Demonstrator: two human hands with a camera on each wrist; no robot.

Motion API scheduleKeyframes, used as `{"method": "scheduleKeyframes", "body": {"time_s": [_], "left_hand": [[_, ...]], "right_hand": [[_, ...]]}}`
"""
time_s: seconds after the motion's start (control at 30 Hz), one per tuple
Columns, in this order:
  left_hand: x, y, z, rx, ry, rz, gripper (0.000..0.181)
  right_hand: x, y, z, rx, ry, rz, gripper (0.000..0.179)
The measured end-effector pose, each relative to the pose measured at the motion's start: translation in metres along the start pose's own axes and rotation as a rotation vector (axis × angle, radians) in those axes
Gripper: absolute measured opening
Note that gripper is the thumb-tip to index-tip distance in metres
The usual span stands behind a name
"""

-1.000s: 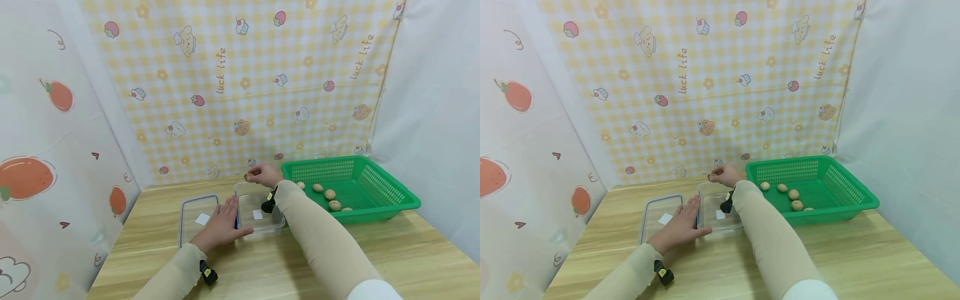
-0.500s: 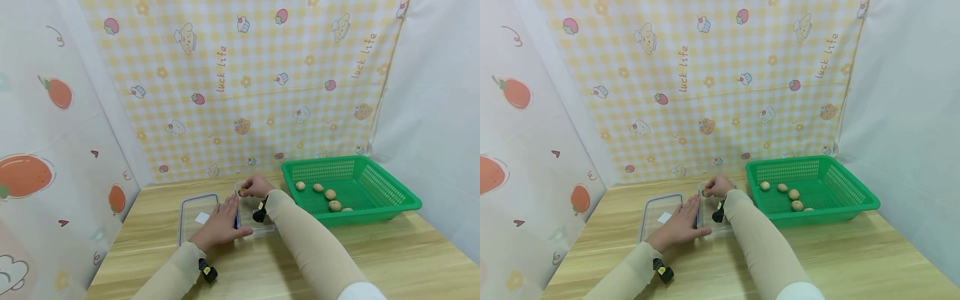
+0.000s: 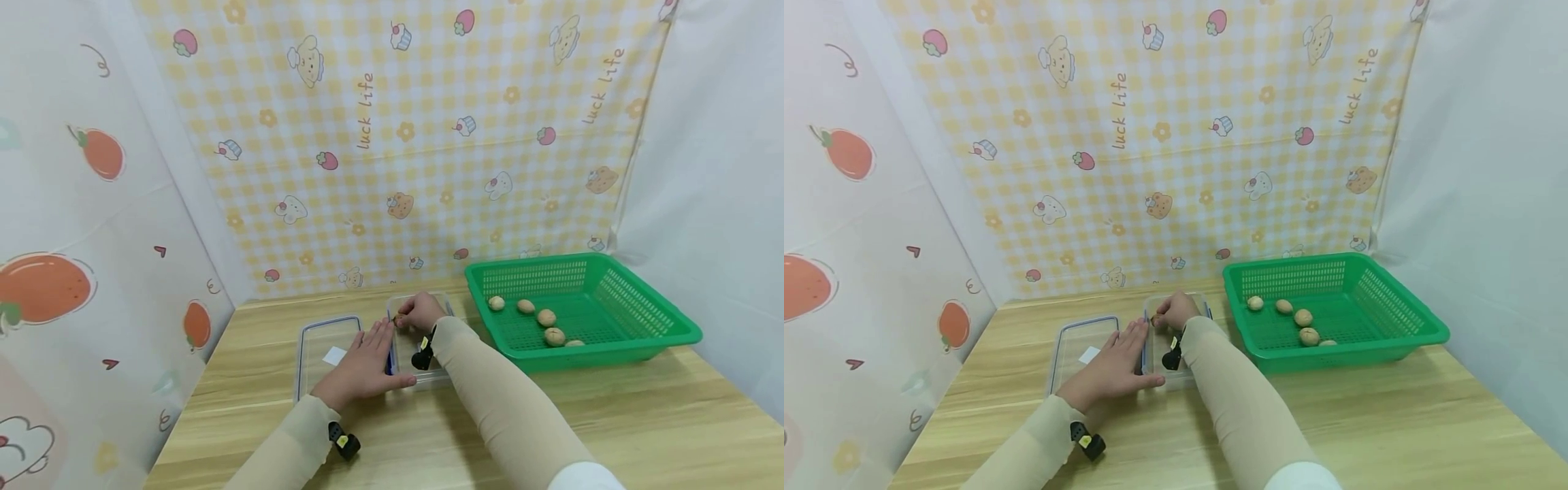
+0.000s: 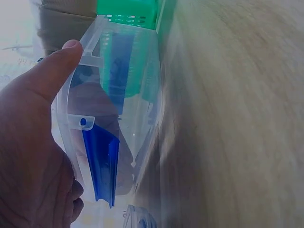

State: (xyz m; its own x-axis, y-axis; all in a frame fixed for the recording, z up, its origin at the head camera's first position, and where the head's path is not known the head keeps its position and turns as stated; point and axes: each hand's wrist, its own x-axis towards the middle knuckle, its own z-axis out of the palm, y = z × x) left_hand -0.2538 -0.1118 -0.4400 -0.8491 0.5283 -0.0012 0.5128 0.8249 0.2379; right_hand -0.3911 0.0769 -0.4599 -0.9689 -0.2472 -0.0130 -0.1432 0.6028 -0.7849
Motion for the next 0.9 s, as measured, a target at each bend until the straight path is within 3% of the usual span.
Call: {"method": "scheduleKeyframes", "body": {"time_s": [0.2,0.43,0.9], "left_hand": [[0.002,0.001,0.000,0.001,0.010,0.010,0.117],[0.002,0.002,-0.003,-0.010,0.018,0.012,0.116],[0.004,0.001,0.001,-0.020,-0.002,0.005,0.119]], "right_hand": [[0.002,0.004,0.004,-0.087,0.054,-0.037,0.018],[-0.001,-0.002,0.004,-0.116,0.055,-0.049,0.011],[-0.005,-0.007,0.005,-0.261,0.099,-0.076,0.023]]}}
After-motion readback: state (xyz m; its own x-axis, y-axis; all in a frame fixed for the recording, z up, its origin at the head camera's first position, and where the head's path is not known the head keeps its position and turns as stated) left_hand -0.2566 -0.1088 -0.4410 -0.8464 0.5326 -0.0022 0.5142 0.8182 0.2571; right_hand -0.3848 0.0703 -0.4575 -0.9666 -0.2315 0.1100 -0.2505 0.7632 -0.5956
